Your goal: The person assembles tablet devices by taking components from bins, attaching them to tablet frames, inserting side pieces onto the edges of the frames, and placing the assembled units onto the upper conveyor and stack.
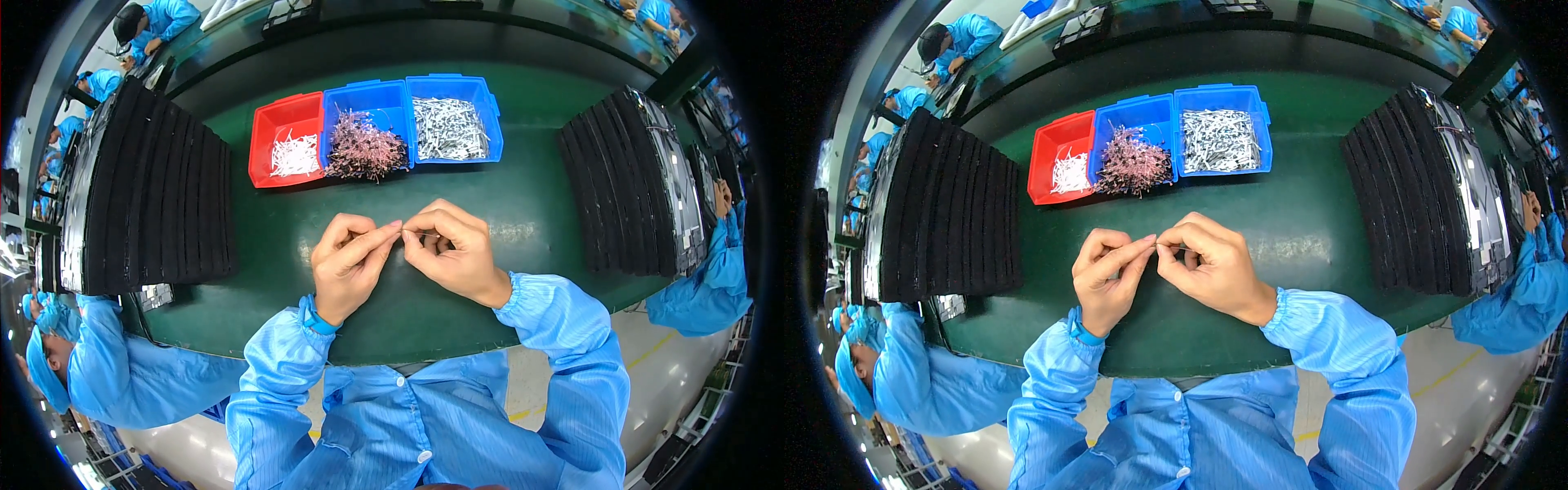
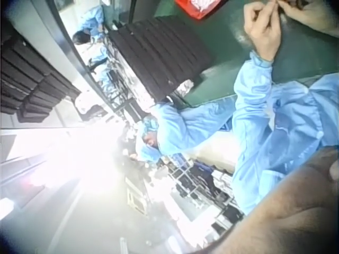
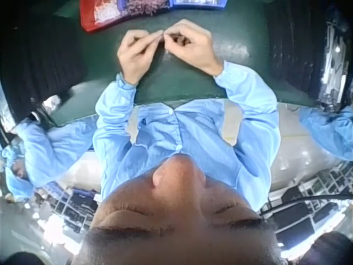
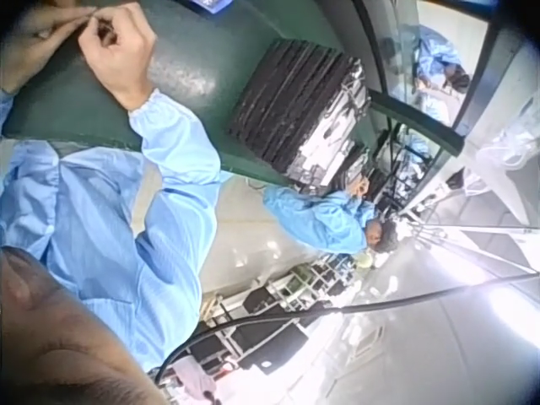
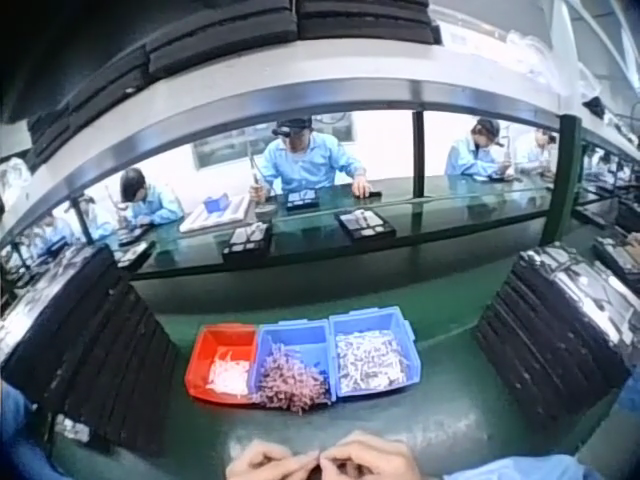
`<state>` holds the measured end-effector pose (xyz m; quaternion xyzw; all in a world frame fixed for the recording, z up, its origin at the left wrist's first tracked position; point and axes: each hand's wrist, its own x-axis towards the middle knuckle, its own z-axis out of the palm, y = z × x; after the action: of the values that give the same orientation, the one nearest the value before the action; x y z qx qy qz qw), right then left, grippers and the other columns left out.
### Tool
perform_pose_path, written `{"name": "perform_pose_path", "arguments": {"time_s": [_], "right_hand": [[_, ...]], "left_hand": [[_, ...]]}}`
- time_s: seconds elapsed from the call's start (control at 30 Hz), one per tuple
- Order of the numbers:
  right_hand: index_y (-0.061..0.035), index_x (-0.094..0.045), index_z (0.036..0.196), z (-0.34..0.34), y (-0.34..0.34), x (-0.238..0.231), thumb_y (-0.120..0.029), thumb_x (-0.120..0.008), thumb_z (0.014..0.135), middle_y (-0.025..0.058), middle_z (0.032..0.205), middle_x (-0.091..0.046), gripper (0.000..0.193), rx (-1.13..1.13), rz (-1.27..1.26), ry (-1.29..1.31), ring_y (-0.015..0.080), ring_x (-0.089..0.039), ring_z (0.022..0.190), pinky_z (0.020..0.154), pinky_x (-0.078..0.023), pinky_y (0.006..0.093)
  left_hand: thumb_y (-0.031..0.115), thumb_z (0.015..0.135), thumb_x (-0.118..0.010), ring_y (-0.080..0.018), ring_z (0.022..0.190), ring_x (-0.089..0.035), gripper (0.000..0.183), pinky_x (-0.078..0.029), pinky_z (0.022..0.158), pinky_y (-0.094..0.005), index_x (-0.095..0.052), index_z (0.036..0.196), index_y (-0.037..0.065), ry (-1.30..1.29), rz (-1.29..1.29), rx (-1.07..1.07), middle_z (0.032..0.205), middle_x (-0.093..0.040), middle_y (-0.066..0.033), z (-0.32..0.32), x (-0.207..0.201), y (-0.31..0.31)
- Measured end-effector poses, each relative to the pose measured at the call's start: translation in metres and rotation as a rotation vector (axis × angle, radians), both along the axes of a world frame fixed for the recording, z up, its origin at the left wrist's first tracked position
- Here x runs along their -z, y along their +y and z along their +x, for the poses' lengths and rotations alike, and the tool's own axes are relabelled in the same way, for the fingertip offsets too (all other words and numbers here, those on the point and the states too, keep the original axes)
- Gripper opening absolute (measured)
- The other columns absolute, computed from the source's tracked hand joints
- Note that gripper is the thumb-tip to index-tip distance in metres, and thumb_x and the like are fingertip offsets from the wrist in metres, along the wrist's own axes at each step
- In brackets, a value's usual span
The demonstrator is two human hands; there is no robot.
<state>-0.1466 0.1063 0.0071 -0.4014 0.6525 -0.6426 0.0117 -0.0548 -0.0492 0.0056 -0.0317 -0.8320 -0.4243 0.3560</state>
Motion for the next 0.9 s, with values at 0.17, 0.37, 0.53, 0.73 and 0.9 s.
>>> {"name": "perform_pose_path", "arguments": {"time_s": [0.17, 0.37, 0.53, 0.73, 0.9], "right_hand": [[0.0006, -0.069, 0.091, -0.0002, -0.001, 0.0004, 0.002, -0.072, 0.085, 0.0046, 0.084, -0.065, 0.007, -0.021, -0.017, -0.058, 0.0036, -0.053, 0.057, 0.046, -0.039, 0.0211], [0.0001, -0.07, 0.092, 0.0045, -0.0019, 0.0053, -0.001, -0.071, 0.089, 0.0013, 0.082, -0.065, 0.003, -0.021, -0.028, -0.234, -0.0008, -0.049, 0.056, 0.046, -0.035, 0.0186], [-0.0007, -0.069, 0.091, 0.0063, -0.003, 0.0069, -0.002, -0.071, 0.09, 0.0002, 0.079, -0.066, 0.002, -0.05, -0.052, -0.307, -0.0016, -0.048, 0.056, 0.046, -0.034, 0.0183], [-0.0007, -0.069, 0.09, 0.0056, -0.0023, 0.0068, -0.003, -0.072, 0.09, 0.0003, 0.078, -0.066, 0.003, -0.069, -0.04, -0.324, -0.0013, -0.048, 0.056, 0.047, -0.035, 0.0181], [-0.0012, -0.069, 0.088, 0.0019, -0.0002, 0.0021, -0.002, -0.073, 0.087, 0.0005, 0.075, -0.065, 0.005, -0.049, -0.005, -0.258, -0.0005, -0.049, 0.055, 0.046, -0.036, 0.0186]], "left_hand": [[-0.005, 0.084, -0.075, -0.0072, 0.07, -0.054, 0.031, -0.044, 0.055, -0.0223, -0.075, 0.113, 0.007, -0.087, 0.178, 0.056, 0.093, -0.056, -0.0031, -0.0007, 0.0026, -0.0008], [0.003, 0.094, -0.068, -0.0104, 0.084, -0.062, 0.02, -0.05, 0.055, -0.02, -0.07, 0.114, -0.002, -0.306, 0.785, 0.311, 0.113, -0.057, -0.0076, -0.0017, 0.0031, -0.0034], [0.002, 0.093, -0.069, -0.0101, 0.079, -0.062, 0.017, -0.05, 0.055, -0.0198, -0.072, 0.11, -0.001, -0.279, 0.792, 0.286, 0.109, -0.06, -0.0079, -0.0015, 0.0051, -0.0034], [0.002, 0.091, -0.071, -0.0093, 0.077, -0.061, 0.013, -0.049, 0.055, -0.0198, -0.075, 0.104, 0.0, -0.255, 0.733, 0.254, 0.103, -0.062, -0.0065, -0.0005, 0.0048, -0.0055], [0.0, 0.085, -0.075, -0.0104, 0.074, -0.061, 0.016, -0.048, 0.055, -0.024, -0.076, 0.101, 0.003, -0.188, 0.356, 0.104, 0.094, -0.063, -0.0057, -0.0023, 0.002, -0.0086]]}}
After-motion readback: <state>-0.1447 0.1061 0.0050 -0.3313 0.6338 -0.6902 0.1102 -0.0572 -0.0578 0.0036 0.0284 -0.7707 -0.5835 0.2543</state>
